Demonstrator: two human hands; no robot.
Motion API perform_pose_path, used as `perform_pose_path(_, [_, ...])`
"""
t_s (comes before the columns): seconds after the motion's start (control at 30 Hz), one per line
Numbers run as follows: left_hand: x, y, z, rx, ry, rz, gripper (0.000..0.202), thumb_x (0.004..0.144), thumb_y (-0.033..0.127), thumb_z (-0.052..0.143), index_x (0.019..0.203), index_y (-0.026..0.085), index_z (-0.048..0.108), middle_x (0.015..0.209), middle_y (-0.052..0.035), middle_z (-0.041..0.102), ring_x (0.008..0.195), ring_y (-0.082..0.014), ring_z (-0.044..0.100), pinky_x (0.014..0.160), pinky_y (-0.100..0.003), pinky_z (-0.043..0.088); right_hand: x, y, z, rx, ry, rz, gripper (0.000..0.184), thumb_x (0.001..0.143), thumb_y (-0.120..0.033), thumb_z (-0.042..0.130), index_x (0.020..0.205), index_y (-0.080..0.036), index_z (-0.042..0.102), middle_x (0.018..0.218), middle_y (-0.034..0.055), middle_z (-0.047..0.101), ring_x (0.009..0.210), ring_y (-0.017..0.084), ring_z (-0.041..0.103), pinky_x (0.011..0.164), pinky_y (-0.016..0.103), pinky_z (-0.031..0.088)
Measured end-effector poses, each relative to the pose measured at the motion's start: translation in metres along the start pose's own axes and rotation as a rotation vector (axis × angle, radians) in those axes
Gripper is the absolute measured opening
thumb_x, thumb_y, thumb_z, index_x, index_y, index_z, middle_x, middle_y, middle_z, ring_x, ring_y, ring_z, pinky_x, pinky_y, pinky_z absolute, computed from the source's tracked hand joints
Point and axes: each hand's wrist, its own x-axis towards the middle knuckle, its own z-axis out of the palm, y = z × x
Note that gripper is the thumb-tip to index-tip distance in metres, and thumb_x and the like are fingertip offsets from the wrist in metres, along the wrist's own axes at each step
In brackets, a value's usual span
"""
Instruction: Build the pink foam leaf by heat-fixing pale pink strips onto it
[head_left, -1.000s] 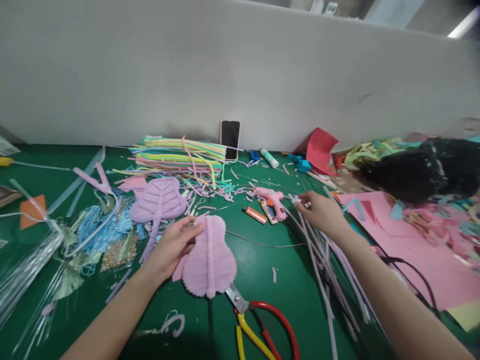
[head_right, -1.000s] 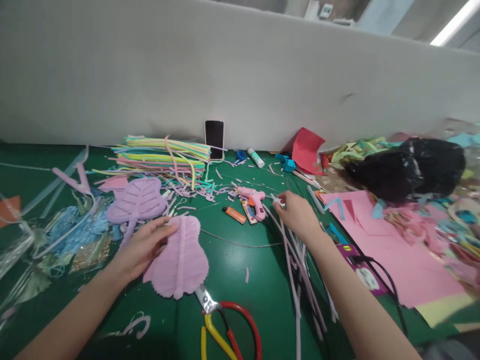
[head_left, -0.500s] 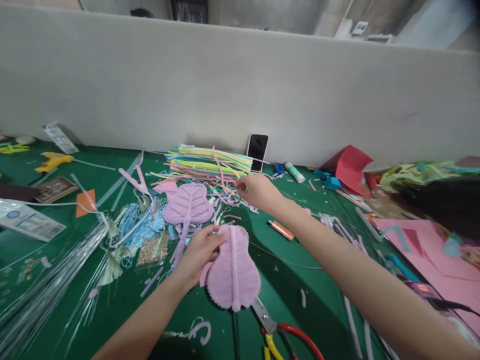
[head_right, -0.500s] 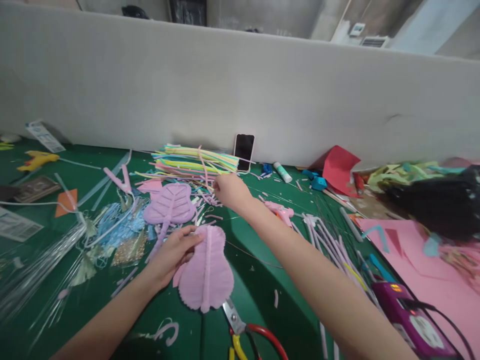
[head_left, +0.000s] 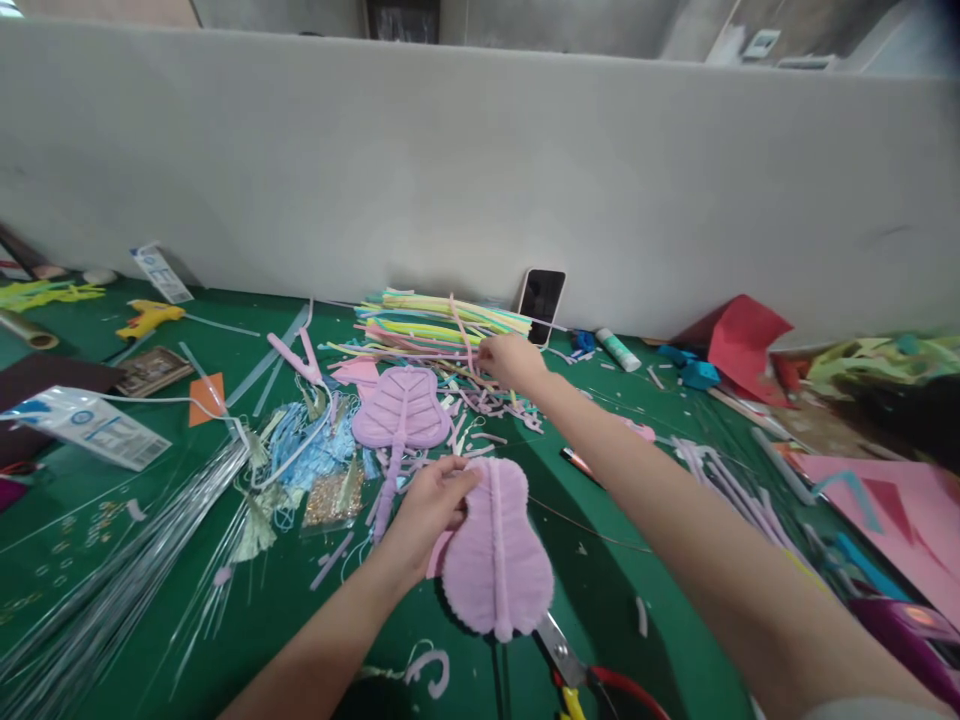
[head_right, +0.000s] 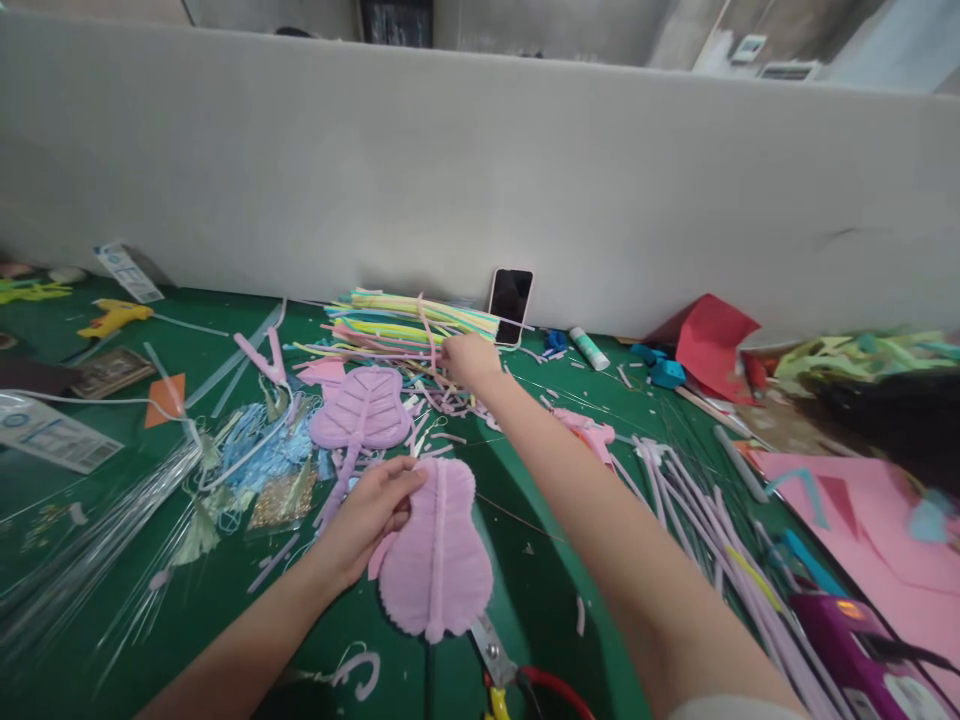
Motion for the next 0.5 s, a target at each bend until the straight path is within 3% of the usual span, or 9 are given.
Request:
perform_pose_path(0.07, [0.0, 0.0, 0.0, -0.003, 0.001, -0.007, 0.032, 0.066, 0.036, 0.074, 0.079, 0.017, 0.052, 0.058, 0.0073, 0.048, 0.044, -0.0023, 0.04, 0.041, -0.012, 0.024, 0.003, 0.012, -0.018, 0.07, 0.01, -0.001, 0.02, 0.082, -0.032, 0.063, 0.091, -0.016, 0.072, 0.09, 0.0078, 0.072, 0.083, 0.018, 0.065, 0.074, 0.026, 0.047])
perform_pose_path(0.17, [0.0, 0.0, -0.001, 0.003, 0.002, -0.016, 0.033, 0.064, 0.037, 0.076, 0.078, 0.016, 0.053, 0.059, 0.0069, 0.049, 0.044, -0.002, 0.041, 0.041, -0.012, 0.025, 0.001, 0.031, -0.055, 0.186, 0.076, 0.054, 0.029, 0.089, -0.036, 0.052, 0.098, -0.014, 0.069, 0.09, 0.0073, 0.072, 0.078, 0.014, 0.064, 0.065, 0.023, 0.046])
perform_pose_path(0.27, [0.001, -0.001, -0.001, 0.011, 0.001, -0.018, 0.034, 0.064, 0.038, 0.076, 0.077, 0.016, 0.054, 0.058, 0.0068, 0.05, 0.044, -0.0023, 0.043, 0.042, -0.012, 0.028, -0.009, 0.044, -0.094, 0.668, 0.35, 0.233, 0.025, 0.085, -0.035, 0.06, 0.089, -0.011, 0.066, 0.094, 0.0103, 0.071, 0.077, 0.012, 0.064, 0.06, 0.021, 0.045])
perform_pose_path(0.37, [0.002, -0.003, -0.002, 0.016, -0.005, -0.012, 0.035, 0.065, 0.042, 0.075, 0.076, 0.016, 0.055, 0.059, 0.0059, 0.052, 0.045, -0.0034, 0.046, 0.043, -0.013, 0.031, -0.023, 0.05, -0.135, 1.026, 0.63, 0.188, 0.023, 0.084, -0.037, 0.061, 0.088, -0.015, 0.062, 0.102, 0.0105, 0.068, 0.082, 0.013, 0.066, 0.058, 0.019, 0.045])
perform_pose_path(0.43, [0.003, -0.004, -0.002, 0.018, -0.001, -0.008, 0.035, 0.067, 0.045, 0.074, 0.077, 0.016, 0.056, 0.06, 0.0051, 0.053, 0.047, -0.0043, 0.048, 0.044, -0.014, 0.034, -0.034, 0.053, -0.163, 1.086, 0.71, 0.175, 0.024, 0.09, -0.045, 0.05, 0.086, -0.023, 0.058, 0.111, 0.0053, 0.066, 0.091, 0.013, 0.065, 0.057, 0.017, 0.047])
perform_pose_path(0.5, [0.004, -0.003, -0.002, 0.017, 0.01, -0.008, 0.034, 0.068, 0.045, 0.072, 0.078, 0.017, 0.056, 0.062, 0.0045, 0.055, 0.048, -0.0053, 0.051, 0.046, -0.014, 0.037, -0.047, 0.052, -0.186, 1.208, 0.779, 0.229, 0.025, 0.093, -0.043, 0.045, 0.076, -0.027, 0.055, 0.111, 0.0002, 0.064, 0.097, 0.01, 0.062, 0.055, 0.013, 0.047])
